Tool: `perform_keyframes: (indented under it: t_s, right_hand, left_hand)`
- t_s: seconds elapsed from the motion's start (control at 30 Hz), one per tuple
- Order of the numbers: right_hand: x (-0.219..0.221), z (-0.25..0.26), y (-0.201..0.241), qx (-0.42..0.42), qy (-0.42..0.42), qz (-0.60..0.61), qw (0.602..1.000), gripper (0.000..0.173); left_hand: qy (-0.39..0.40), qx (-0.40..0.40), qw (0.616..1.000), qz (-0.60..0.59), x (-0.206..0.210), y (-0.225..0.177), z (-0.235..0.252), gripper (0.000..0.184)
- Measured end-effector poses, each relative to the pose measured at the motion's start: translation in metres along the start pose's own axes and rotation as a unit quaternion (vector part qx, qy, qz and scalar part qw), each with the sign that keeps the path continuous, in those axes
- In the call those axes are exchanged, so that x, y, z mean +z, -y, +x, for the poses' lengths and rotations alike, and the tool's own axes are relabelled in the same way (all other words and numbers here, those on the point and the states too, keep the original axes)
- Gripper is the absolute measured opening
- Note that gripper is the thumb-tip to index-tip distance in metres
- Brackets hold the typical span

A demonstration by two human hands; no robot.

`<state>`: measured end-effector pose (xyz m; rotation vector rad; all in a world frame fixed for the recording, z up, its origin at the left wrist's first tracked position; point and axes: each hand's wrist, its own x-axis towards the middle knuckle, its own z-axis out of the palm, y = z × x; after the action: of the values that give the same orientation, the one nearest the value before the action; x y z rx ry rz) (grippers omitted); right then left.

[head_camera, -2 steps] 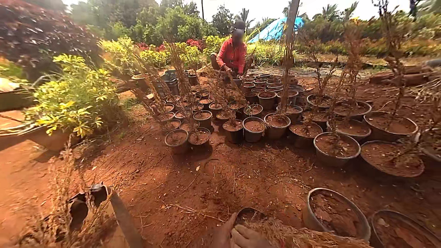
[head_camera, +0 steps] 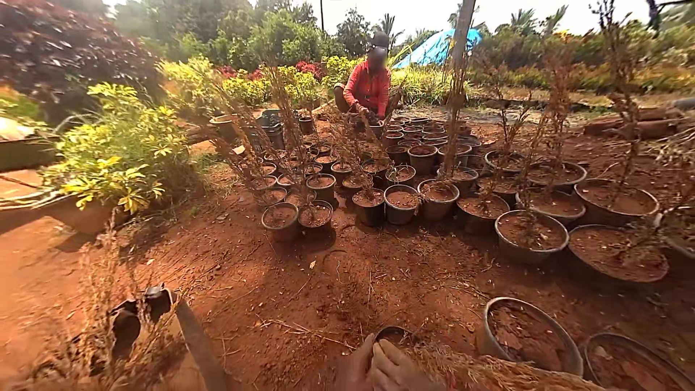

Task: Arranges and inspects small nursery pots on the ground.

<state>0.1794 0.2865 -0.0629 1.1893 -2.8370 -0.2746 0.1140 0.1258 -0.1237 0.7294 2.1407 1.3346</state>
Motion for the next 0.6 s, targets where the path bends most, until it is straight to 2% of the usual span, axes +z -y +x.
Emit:
perform_keyframes:
  t_s: [0.03, 0.07, 0.1, 0.17, 0.23, 0.27, 0.37, 0.5, 0.6]
  right_hand:
    - [-0.027, 0.005, 0.0, 0.04, 0.145, 0.022, 0.988, 0.03]
    - [-0.049, 0.014, -0.002, 0.076, 0.274, 0.028, 0.958, 0.037]
    - [-0.054, 0.015, -0.005, 0.099, 0.306, 0.031, 0.946, 0.039]
    - [-0.024, -0.003, -0.014, 0.119, 0.137, 0.03, 0.983, 0.032]
    - [-0.059, 0.013, -0.013, 0.167, 0.336, 0.037, 0.926, 0.036]
    - [-0.065, 0.016, -0.015, 0.166, 0.37, 0.03, 0.914, 0.035]
    - [-0.056, 0.009, -0.024, 0.158, 0.337, 0.033, 0.928, 0.029]
    - [-0.037, 0.004, -0.036, 0.228, 0.363, 0.1, 0.898, 0.031]
    - [-0.019, -0.006, -0.041, 0.233, 0.354, 0.119, 0.898, 0.027]
  left_hand:
    - [0.008, -0.013, 1.0, -0.001, 0.001, 0.003, 0.003, 0.061]
    - [0.019, -0.026, 0.999, -0.002, 0.0, 0.005, 0.006, 0.063]
    - [0.027, -0.033, 0.999, -0.002, -0.001, 0.009, 0.009, 0.064]
    - [0.037, -0.04, 0.999, 0.005, -0.002, 0.015, 0.012, 0.067]
    - [0.043, -0.041, 0.998, 0.004, -0.004, 0.012, 0.011, 0.067]
    - [0.045, -0.039, 0.998, 0.002, -0.005, 0.008, 0.01, 0.067]
    - [0.053, -0.052, 0.997, 0.007, -0.007, -0.005, 0.006, 0.066]
    - [0.07, -0.052, 0.996, -0.011, -0.001, -0.008, 0.005, 0.068]
    - [0.063, -0.039, 0.997, -0.024, 0.005, 0.001, 0.006, 0.069]
